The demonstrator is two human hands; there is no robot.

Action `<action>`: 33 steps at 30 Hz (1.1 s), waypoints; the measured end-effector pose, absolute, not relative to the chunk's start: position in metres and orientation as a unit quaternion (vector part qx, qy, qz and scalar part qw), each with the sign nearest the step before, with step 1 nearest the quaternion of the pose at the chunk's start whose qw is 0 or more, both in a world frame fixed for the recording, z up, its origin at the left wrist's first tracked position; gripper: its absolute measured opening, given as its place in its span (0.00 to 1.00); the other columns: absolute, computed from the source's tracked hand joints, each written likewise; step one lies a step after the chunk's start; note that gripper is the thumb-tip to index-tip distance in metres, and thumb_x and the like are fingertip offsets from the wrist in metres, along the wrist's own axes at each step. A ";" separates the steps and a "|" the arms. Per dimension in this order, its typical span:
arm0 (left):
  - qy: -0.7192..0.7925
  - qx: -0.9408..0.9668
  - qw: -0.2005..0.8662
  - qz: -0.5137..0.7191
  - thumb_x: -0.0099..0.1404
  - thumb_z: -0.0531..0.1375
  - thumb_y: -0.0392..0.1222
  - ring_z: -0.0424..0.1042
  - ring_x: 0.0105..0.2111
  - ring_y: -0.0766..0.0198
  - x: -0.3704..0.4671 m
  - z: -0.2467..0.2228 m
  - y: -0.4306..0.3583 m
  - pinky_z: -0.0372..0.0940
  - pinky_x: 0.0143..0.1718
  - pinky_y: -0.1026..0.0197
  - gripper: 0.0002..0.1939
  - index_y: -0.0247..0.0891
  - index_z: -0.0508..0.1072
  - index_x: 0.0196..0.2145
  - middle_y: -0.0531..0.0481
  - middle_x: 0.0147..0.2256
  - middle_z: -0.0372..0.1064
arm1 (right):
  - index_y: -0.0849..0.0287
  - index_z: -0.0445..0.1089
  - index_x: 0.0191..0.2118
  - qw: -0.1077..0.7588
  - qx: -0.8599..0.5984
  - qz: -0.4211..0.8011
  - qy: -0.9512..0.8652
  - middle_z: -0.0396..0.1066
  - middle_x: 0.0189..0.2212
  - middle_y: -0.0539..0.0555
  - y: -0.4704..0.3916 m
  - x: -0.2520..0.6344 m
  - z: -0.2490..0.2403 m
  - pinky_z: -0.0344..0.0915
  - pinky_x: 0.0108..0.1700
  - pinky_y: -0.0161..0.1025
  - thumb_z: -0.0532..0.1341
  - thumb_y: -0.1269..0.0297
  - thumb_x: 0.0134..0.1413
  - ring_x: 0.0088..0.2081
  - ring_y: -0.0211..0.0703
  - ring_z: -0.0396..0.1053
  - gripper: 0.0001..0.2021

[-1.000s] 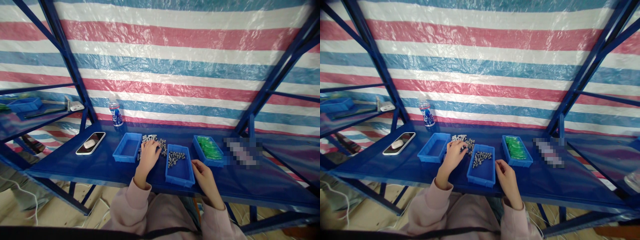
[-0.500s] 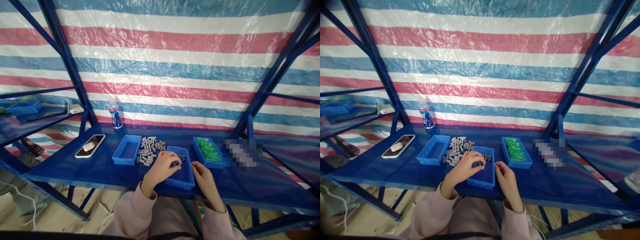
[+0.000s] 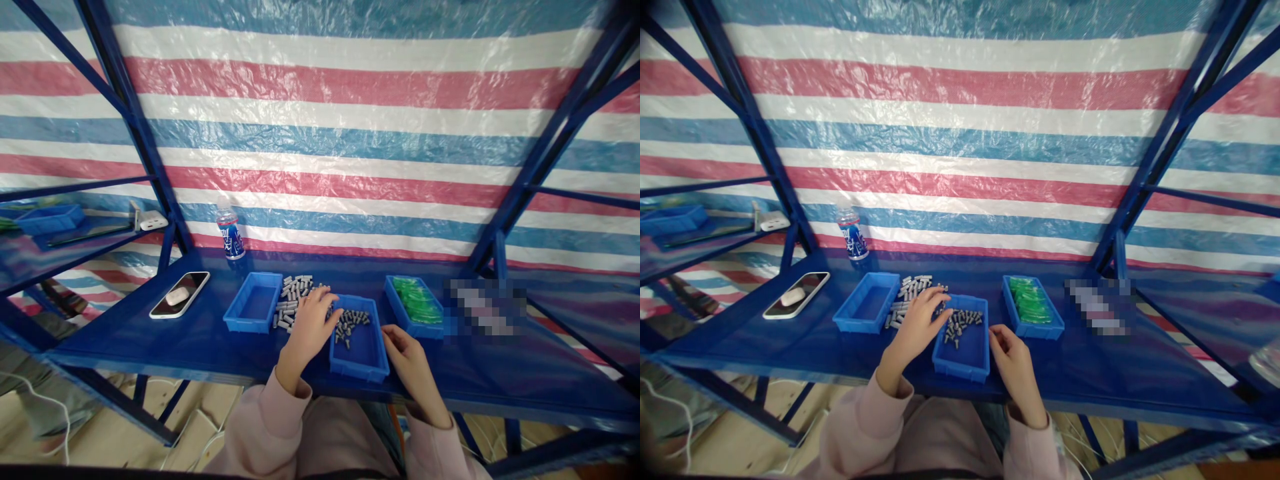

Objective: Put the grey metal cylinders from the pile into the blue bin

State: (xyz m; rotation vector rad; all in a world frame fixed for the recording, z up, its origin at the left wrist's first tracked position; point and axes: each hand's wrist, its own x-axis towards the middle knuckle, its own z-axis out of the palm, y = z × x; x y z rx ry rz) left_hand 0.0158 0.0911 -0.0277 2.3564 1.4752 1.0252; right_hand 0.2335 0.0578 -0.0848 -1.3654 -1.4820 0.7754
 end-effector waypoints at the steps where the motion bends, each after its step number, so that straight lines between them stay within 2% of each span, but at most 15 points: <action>1: 0.516 0.785 0.071 0.336 0.66 0.54 0.43 0.61 0.55 0.57 0.011 -0.028 0.094 0.54 0.55 0.50 0.10 0.44 0.69 0.45 0.48 0.52 0.64 | 0.61 0.70 0.40 0.472 -0.559 0.316 -0.604 0.68 0.23 0.50 0.058 0.233 -0.085 0.63 0.32 0.37 0.56 0.51 0.56 0.28 0.43 0.66 0.17; 4: 0.570 0.770 0.036 0.286 0.64 0.56 0.41 0.63 0.52 0.56 -0.005 -0.033 0.101 0.54 0.53 0.50 0.08 0.42 0.70 0.42 0.47 0.48 0.67 | 0.61 0.70 0.40 0.473 -0.560 0.318 -0.601 0.69 0.25 0.51 0.058 0.233 -0.085 0.63 0.32 0.38 0.56 0.51 0.56 0.28 0.43 0.66 0.18; 8: 0.597 0.772 0.067 0.208 0.61 0.59 0.36 0.65 0.50 0.55 -0.017 -0.041 0.106 0.54 0.52 0.50 0.07 0.41 0.72 0.38 0.47 0.47 0.69 | 0.61 0.70 0.39 0.472 -0.559 0.318 -0.603 0.70 0.24 0.51 0.058 0.234 -0.085 0.64 0.32 0.38 0.56 0.51 0.56 0.28 0.44 0.67 0.17; 18: 0.593 0.772 0.074 0.217 0.59 0.59 0.33 0.66 0.48 0.57 -0.013 -0.041 0.106 0.52 0.52 0.51 0.05 0.39 0.74 0.34 0.47 0.43 0.68 | 0.60 0.70 0.40 0.469 -0.566 0.305 -0.606 0.69 0.23 0.51 0.059 0.234 -0.086 0.65 0.33 0.38 0.56 0.51 0.55 0.29 0.45 0.68 0.17; 27: 0.550 0.797 0.098 0.229 0.61 0.59 0.36 0.67 0.47 0.56 -0.005 -0.042 0.105 0.56 0.50 0.53 0.12 0.40 0.71 0.43 0.46 0.43 0.70 | 0.60 0.71 0.39 0.471 -0.571 0.300 -0.602 0.68 0.22 0.50 0.058 0.233 -0.084 0.64 0.31 0.38 0.55 0.51 0.55 0.27 0.44 0.67 0.17; 33: 0.532 0.813 0.095 0.218 0.63 0.57 0.37 0.67 0.47 0.56 0.000 -0.044 0.104 0.56 0.50 0.54 0.10 0.40 0.72 0.43 0.46 0.43 0.69 | 0.59 0.72 0.38 0.468 -0.572 0.292 -0.606 0.67 0.20 0.50 0.056 0.231 -0.080 0.64 0.30 0.37 0.55 0.50 0.55 0.26 0.44 0.67 0.18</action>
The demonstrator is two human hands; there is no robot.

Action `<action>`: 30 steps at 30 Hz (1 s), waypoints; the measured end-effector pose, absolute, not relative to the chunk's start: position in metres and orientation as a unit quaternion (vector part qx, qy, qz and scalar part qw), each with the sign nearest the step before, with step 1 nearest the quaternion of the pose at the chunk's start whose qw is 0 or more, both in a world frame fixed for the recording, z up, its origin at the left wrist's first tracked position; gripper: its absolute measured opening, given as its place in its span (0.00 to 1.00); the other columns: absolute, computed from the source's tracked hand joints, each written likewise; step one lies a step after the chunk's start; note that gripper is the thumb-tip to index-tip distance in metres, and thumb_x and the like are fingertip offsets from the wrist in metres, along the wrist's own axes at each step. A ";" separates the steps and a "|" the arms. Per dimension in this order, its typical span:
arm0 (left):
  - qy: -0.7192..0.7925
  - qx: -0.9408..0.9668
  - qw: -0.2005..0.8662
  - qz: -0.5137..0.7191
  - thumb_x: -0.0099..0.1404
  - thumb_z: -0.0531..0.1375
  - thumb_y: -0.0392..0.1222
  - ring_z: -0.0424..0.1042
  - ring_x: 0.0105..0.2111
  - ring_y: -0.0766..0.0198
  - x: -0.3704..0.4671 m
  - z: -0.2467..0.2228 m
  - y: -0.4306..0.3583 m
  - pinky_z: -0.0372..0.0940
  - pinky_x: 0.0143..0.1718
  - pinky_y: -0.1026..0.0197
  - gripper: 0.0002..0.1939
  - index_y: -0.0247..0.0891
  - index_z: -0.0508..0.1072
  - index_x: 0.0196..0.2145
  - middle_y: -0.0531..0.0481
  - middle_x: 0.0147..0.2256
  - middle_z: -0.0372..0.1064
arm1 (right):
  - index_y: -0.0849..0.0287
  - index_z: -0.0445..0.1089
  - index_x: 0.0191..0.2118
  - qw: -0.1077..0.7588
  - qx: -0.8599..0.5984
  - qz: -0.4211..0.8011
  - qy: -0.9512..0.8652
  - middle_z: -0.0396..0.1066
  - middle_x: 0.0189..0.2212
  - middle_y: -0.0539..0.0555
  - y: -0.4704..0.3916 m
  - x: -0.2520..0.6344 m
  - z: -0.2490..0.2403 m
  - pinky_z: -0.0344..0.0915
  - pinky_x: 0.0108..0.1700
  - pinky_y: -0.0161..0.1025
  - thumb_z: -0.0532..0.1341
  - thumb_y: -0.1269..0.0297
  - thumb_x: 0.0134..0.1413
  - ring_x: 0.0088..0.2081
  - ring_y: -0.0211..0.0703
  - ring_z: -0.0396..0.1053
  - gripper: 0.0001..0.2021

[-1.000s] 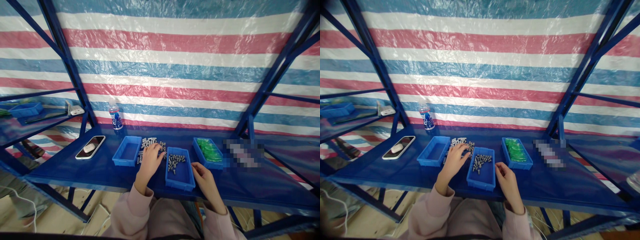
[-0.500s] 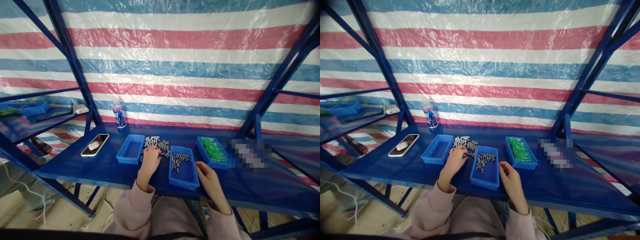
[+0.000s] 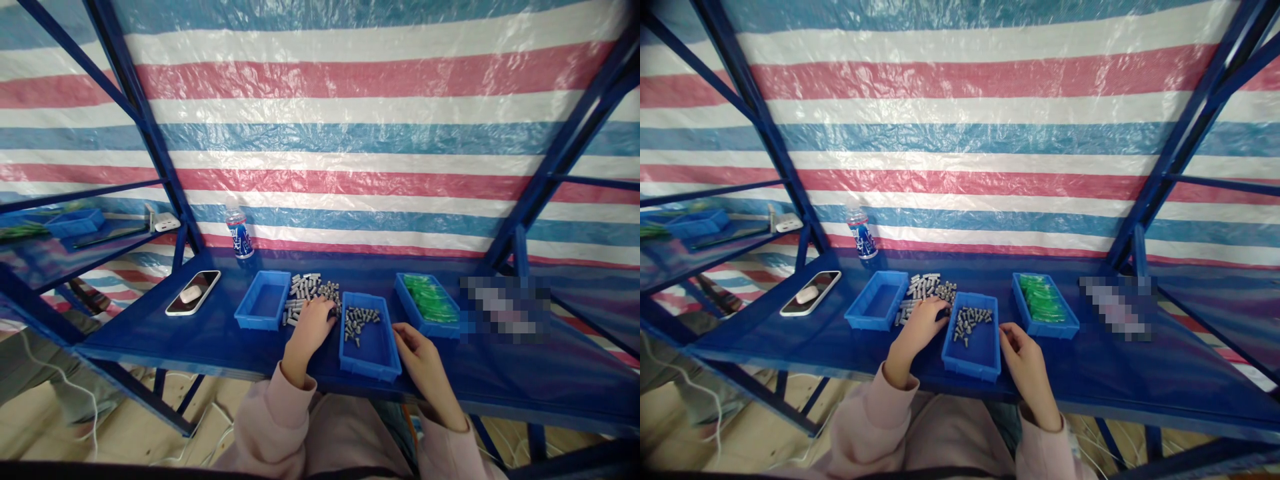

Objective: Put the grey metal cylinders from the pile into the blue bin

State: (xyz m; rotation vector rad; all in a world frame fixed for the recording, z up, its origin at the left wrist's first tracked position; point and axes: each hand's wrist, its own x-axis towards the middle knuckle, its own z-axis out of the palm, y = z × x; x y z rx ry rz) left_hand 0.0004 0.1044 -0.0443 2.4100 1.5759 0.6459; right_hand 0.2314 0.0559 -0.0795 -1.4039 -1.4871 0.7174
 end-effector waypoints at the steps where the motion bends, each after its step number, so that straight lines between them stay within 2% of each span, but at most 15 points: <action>1: 0.532 0.813 0.095 0.217 0.63 0.57 0.37 0.67 0.47 0.56 0.001 -0.044 0.104 0.57 0.49 0.54 0.10 0.40 0.72 0.43 0.46 0.43 0.69 | 0.59 0.72 0.38 0.467 -0.572 0.293 -0.607 0.67 0.20 0.49 0.056 0.231 -0.079 0.64 0.30 0.37 0.55 0.50 0.55 0.26 0.44 0.67 0.18; 8: 0.521 0.820 0.103 0.213 0.62 0.57 0.36 0.66 0.48 0.56 0.002 -0.041 0.101 0.57 0.49 0.54 0.15 0.43 0.70 0.47 0.46 0.46 0.68 | 0.59 0.72 0.39 0.464 -0.571 0.299 -0.608 0.67 0.21 0.49 0.057 0.232 -0.080 0.63 0.30 0.37 0.55 0.51 0.55 0.26 0.44 0.66 0.17; 20: 0.517 0.811 0.136 0.240 0.59 0.57 0.31 0.70 0.42 0.58 0.002 -0.039 0.103 0.60 0.46 0.57 0.08 0.39 0.71 0.36 0.48 0.39 0.72 | 0.58 0.71 0.38 0.470 -0.562 0.306 -0.608 0.70 0.23 0.50 0.057 0.231 -0.082 0.63 0.29 0.37 0.55 0.50 0.55 0.26 0.44 0.67 0.17; 30: 0.512 0.815 0.137 0.234 0.58 0.55 0.29 0.70 0.37 0.60 0.001 -0.035 0.101 0.61 0.41 0.60 0.08 0.39 0.71 0.32 0.50 0.34 0.72 | 0.58 0.72 0.37 0.476 -0.562 0.295 -0.609 0.70 0.22 0.51 0.057 0.231 -0.081 0.64 0.29 0.37 0.56 0.50 0.54 0.26 0.44 0.68 0.17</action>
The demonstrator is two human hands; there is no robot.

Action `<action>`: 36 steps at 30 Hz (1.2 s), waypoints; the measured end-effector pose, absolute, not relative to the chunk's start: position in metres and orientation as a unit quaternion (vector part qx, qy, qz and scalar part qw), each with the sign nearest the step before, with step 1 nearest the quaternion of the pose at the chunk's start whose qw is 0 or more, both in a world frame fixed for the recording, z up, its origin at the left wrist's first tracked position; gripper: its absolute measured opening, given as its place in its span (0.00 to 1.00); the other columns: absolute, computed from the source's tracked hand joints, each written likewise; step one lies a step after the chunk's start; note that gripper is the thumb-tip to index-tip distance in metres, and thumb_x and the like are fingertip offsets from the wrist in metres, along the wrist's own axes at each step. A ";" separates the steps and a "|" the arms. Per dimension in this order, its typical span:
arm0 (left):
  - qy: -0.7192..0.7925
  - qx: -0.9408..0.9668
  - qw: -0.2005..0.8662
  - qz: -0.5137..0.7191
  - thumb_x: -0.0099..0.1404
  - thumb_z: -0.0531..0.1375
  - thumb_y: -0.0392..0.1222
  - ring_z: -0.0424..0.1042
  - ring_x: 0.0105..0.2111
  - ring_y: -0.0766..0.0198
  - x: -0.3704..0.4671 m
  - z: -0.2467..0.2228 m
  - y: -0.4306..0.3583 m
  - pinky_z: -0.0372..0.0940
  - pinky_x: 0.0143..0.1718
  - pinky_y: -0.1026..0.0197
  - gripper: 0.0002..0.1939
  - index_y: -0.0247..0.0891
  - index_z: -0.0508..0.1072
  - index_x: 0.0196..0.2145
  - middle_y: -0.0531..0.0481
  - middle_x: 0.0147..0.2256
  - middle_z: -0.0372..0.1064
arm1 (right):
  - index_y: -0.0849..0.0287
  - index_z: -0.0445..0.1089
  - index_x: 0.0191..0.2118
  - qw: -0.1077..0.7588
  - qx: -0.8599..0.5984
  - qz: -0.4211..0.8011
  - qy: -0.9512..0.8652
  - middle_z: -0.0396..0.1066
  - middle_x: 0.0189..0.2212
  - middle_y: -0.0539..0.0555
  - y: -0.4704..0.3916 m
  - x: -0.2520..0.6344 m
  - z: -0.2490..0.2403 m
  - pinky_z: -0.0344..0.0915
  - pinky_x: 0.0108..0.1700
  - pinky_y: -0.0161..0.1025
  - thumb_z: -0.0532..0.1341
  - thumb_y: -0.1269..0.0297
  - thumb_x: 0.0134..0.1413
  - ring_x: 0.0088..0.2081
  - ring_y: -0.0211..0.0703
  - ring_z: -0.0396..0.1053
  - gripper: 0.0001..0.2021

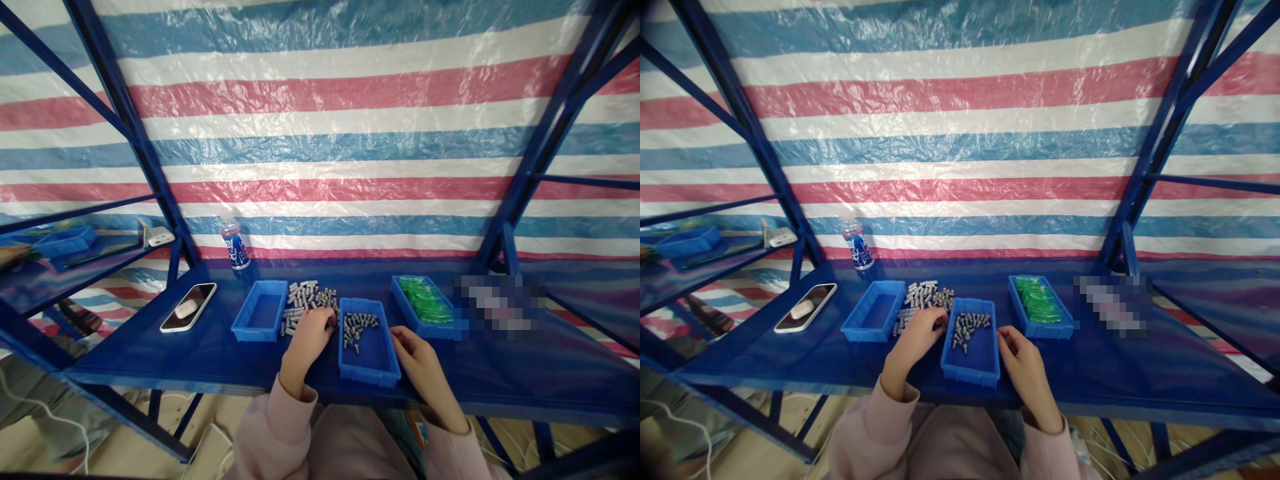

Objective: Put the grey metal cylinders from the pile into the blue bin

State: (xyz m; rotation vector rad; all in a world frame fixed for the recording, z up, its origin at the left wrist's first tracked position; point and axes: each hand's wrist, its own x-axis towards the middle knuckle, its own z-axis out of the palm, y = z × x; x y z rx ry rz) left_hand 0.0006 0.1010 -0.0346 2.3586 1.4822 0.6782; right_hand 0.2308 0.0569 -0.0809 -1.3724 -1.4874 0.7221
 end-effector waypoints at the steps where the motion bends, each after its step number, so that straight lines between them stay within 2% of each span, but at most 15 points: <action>1: 0.515 0.812 0.136 0.237 0.57 0.56 0.29 0.70 0.36 0.60 0.000 -0.034 0.101 0.61 0.40 0.60 0.08 0.39 0.71 0.33 0.50 0.33 0.71 | 0.58 0.73 0.37 0.479 -0.562 0.292 -0.608 0.70 0.22 0.51 0.057 0.231 -0.080 0.64 0.29 0.37 0.56 0.49 0.54 0.26 0.44 0.68 0.17; 7: 0.512 0.793 0.134 0.302 0.58 0.56 0.30 0.69 0.36 0.61 -0.002 -0.023 0.097 0.61 0.41 0.59 0.09 0.40 0.69 0.36 0.51 0.35 0.70 | 0.57 0.74 0.36 0.492 -0.563 0.281 -0.601 0.71 0.21 0.51 0.055 0.230 -0.077 0.63 0.26 0.36 0.58 0.49 0.52 0.24 0.43 0.67 0.17; 15: 0.432 0.782 0.159 0.420 0.61 0.59 0.36 0.69 0.38 0.62 0.017 -0.011 0.083 0.61 0.45 0.58 0.09 0.42 0.69 0.41 0.51 0.37 0.71 | 0.59 0.71 0.37 0.472 -0.568 0.292 -0.608 0.70 0.23 0.51 0.057 0.231 -0.081 0.63 0.29 0.36 0.56 0.50 0.54 0.26 0.44 0.67 0.17; 27: 0.398 0.818 0.205 0.362 0.60 0.60 0.33 0.69 0.42 0.60 0.027 -0.026 0.085 0.62 0.46 0.59 0.09 0.41 0.72 0.38 0.51 0.39 0.71 | 0.58 0.69 0.37 0.461 -0.571 0.291 -0.614 0.68 0.23 0.50 0.059 0.233 -0.087 0.63 0.31 0.37 0.54 0.50 0.56 0.26 0.43 0.66 0.16; 36: 0.404 0.814 0.184 0.375 0.63 0.55 0.35 0.66 0.47 0.60 0.023 -0.024 0.086 0.60 0.51 0.57 0.09 0.42 0.70 0.41 0.49 0.44 0.66 | 0.58 0.71 0.38 0.469 -0.569 0.293 -0.609 0.69 0.24 0.51 0.059 0.232 -0.087 0.64 0.31 0.37 0.55 0.48 0.55 0.27 0.44 0.67 0.18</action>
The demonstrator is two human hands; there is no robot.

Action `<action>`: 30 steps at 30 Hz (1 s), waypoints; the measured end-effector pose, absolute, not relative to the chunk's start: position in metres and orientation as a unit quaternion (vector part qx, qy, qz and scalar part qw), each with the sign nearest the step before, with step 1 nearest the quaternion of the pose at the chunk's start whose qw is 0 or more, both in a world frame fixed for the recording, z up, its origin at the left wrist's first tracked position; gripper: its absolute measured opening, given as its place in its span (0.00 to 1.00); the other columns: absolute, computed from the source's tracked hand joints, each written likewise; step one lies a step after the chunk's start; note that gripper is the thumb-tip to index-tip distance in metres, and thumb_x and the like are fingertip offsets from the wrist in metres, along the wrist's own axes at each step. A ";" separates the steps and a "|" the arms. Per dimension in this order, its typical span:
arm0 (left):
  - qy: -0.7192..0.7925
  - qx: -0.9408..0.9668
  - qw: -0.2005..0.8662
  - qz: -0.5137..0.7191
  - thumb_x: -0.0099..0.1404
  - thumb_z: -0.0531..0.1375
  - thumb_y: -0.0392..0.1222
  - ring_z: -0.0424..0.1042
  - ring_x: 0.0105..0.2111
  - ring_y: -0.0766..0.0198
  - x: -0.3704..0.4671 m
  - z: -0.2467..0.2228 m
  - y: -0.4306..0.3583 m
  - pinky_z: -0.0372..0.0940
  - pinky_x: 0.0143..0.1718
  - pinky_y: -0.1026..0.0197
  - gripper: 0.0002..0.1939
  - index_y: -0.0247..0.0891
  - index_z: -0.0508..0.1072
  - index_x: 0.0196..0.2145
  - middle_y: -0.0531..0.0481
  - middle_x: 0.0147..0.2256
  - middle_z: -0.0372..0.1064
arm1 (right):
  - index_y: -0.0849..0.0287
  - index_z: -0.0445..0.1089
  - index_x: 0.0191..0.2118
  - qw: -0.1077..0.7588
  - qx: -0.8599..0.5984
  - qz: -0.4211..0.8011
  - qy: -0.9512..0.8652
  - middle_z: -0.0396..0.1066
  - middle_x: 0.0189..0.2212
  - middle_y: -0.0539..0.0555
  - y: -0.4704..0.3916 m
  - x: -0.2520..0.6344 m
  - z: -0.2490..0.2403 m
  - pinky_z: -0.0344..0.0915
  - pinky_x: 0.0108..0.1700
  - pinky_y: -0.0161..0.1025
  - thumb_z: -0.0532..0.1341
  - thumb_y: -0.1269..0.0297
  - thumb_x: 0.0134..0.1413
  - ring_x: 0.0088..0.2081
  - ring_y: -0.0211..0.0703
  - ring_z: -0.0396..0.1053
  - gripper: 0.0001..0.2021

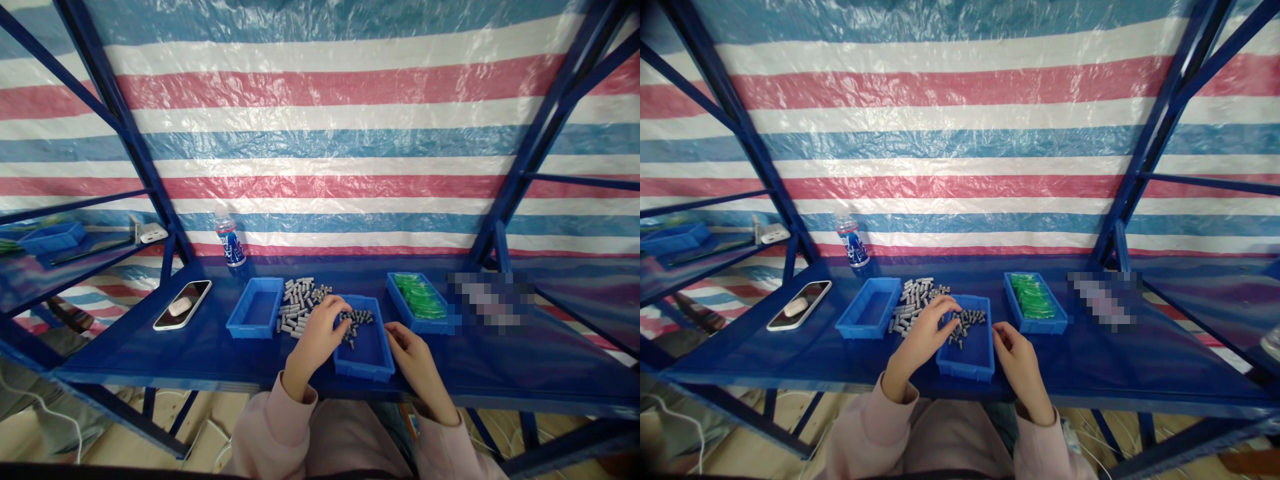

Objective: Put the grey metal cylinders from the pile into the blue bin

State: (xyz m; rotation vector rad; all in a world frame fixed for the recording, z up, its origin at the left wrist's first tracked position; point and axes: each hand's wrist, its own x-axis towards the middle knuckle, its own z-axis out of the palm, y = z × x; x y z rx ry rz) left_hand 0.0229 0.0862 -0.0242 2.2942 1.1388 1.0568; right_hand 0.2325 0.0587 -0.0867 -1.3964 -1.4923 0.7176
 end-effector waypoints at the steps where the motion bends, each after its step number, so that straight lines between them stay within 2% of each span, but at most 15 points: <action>1: 0.412 0.812 0.174 0.377 0.64 0.55 0.35 0.65 0.48 0.60 0.020 -0.024 0.087 0.59 0.52 0.57 0.09 0.42 0.70 0.41 0.49 0.45 0.66 | 0.58 0.71 0.38 0.469 -0.570 0.291 -0.608 0.69 0.24 0.51 0.059 0.232 -0.087 0.64 0.31 0.37 0.55 0.49 0.55 0.27 0.43 0.67 0.18; 6: 0.506 0.788 0.100 0.338 0.64 0.53 0.34 0.65 0.49 0.58 -0.003 -0.026 0.097 0.59 0.51 0.54 0.10 0.42 0.70 0.41 0.48 0.46 0.67 | 0.58 0.71 0.38 0.469 -0.570 0.291 -0.608 0.69 0.23 0.50 0.059 0.233 -0.087 0.63 0.31 0.37 0.55 0.49 0.55 0.26 0.43 0.66 0.18; 11: 0.586 0.766 0.065 0.257 0.62 0.55 0.33 0.66 0.48 0.55 -0.020 -0.030 0.102 0.59 0.48 0.52 0.11 0.41 0.70 0.41 0.48 0.44 0.70 | 0.59 0.70 0.39 0.459 -0.571 0.293 -0.614 0.69 0.24 0.51 0.059 0.233 -0.087 0.63 0.32 0.37 0.54 0.50 0.57 0.27 0.43 0.66 0.17; 19: 0.526 0.812 0.101 0.232 0.62 0.56 0.33 0.65 0.51 0.57 0.000 -0.035 0.098 0.55 0.52 0.53 0.13 0.42 0.72 0.43 0.49 0.47 0.70 | 0.59 0.70 0.40 0.456 -0.572 0.292 -0.615 0.71 0.26 0.51 0.058 0.232 -0.084 0.63 0.33 0.37 0.54 0.49 0.57 0.30 0.45 0.68 0.18; 23: 0.509 0.824 0.108 0.222 0.61 0.55 0.30 0.68 0.48 0.57 0.006 -0.039 0.098 0.55 0.50 0.54 0.12 0.41 0.73 0.39 0.48 0.43 0.73 | 0.59 0.71 0.39 0.461 -0.575 0.289 -0.611 0.71 0.28 0.51 0.054 0.230 -0.076 0.62 0.36 0.36 0.52 0.49 0.58 0.32 0.45 0.68 0.19; 27: 0.509 0.828 0.099 0.215 0.60 0.54 0.29 0.70 0.43 0.57 0.008 -0.040 0.098 0.56 0.48 0.55 0.12 0.40 0.74 0.36 0.48 0.38 0.75 | 0.58 0.70 0.38 0.466 -0.587 0.301 -0.590 0.67 0.22 0.48 0.049 0.226 -0.068 0.60 0.30 0.35 0.51 0.48 0.59 0.27 0.41 0.65 0.20; 30: 0.502 0.829 0.094 0.226 0.60 0.53 0.28 0.71 0.42 0.57 0.009 -0.039 0.098 0.57 0.46 0.55 0.12 0.40 0.73 0.34 0.48 0.37 0.74 | 0.58 0.69 0.41 0.475 -0.580 0.314 -0.582 0.67 0.23 0.48 0.049 0.224 -0.067 0.60 0.30 0.35 0.52 0.47 0.59 0.27 0.41 0.65 0.20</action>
